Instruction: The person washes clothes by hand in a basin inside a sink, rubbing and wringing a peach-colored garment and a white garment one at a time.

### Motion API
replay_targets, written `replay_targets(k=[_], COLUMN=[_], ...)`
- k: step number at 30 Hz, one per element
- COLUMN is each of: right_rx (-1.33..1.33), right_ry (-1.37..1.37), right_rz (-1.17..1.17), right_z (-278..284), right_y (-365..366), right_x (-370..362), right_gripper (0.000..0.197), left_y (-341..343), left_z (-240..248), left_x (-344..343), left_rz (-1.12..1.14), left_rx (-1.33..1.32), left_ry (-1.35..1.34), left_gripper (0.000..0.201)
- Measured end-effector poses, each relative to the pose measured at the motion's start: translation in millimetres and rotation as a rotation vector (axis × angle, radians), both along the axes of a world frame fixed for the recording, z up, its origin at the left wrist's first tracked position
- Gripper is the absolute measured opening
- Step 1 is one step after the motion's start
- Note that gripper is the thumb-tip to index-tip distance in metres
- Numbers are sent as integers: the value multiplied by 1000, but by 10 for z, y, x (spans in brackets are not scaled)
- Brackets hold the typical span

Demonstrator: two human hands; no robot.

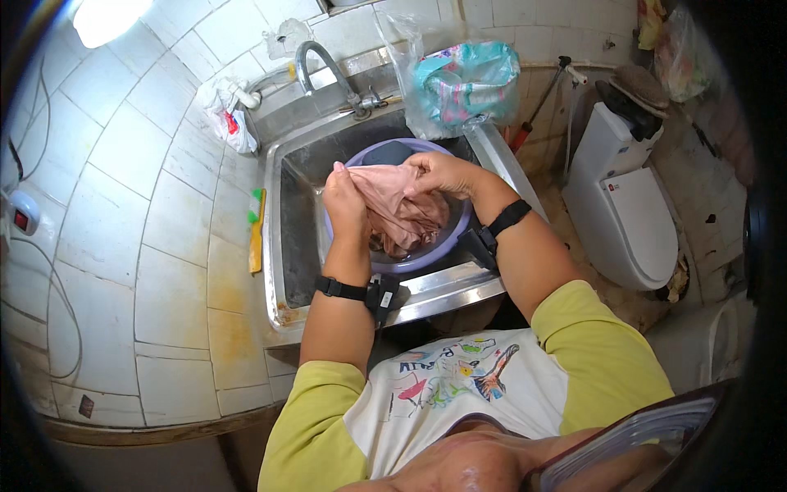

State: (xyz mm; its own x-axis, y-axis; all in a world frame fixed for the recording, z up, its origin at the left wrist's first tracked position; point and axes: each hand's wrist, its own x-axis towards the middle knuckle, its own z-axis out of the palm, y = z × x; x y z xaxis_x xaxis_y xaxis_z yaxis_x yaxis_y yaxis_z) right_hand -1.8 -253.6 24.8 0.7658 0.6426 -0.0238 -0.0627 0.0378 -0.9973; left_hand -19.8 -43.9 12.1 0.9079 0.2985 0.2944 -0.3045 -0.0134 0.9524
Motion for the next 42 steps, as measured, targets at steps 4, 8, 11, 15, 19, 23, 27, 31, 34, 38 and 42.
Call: replay_targets(k=[4,8,11,15,19,23,27,31,34,38,42], right_rx=[-98,200,372,385,387,361,194,-89,-291,-493,-382], right_ry=[-249,-219,-303,-198,-172,-103,-154,-328,-465,-633,-326], right_rz=[-140,-322,-427,-353,-282,-402,-451,-626,-738,-746,-382], right_z=[-26,0,-38,92,115,169,79,-38,-163,-212,-37], right_y=[-12,26,77,190,115,-57,-119,-70,-83,-108,-159], right_x=[46,65,82,-79,-56,-3,97,135,200,212,127], right_gripper=[34,26,25,28,37,46,39,18,15,17,21], left_y=[30,116,-113,-287,-213,-79,-139,-131,-132,-224,-146], left_z=[76,-84,82,-17,-83,1,135,17,-14,80,142], left_x=[-36,64,-108,-118,-49,-22,-120,-27,-33,-110,-173], left_rz=[-1,28,-303,-398,-351,-286,-197,-391,-521,-505,-484], left_rx=[-166,12,-215,83,204,213,160,-197,-264,-352,-324], left_ry=[32,89,54,64,132,131,36,-31,28,181,49], left_gripper=[39,36,31,35,29,21,18,24,24,29,34])
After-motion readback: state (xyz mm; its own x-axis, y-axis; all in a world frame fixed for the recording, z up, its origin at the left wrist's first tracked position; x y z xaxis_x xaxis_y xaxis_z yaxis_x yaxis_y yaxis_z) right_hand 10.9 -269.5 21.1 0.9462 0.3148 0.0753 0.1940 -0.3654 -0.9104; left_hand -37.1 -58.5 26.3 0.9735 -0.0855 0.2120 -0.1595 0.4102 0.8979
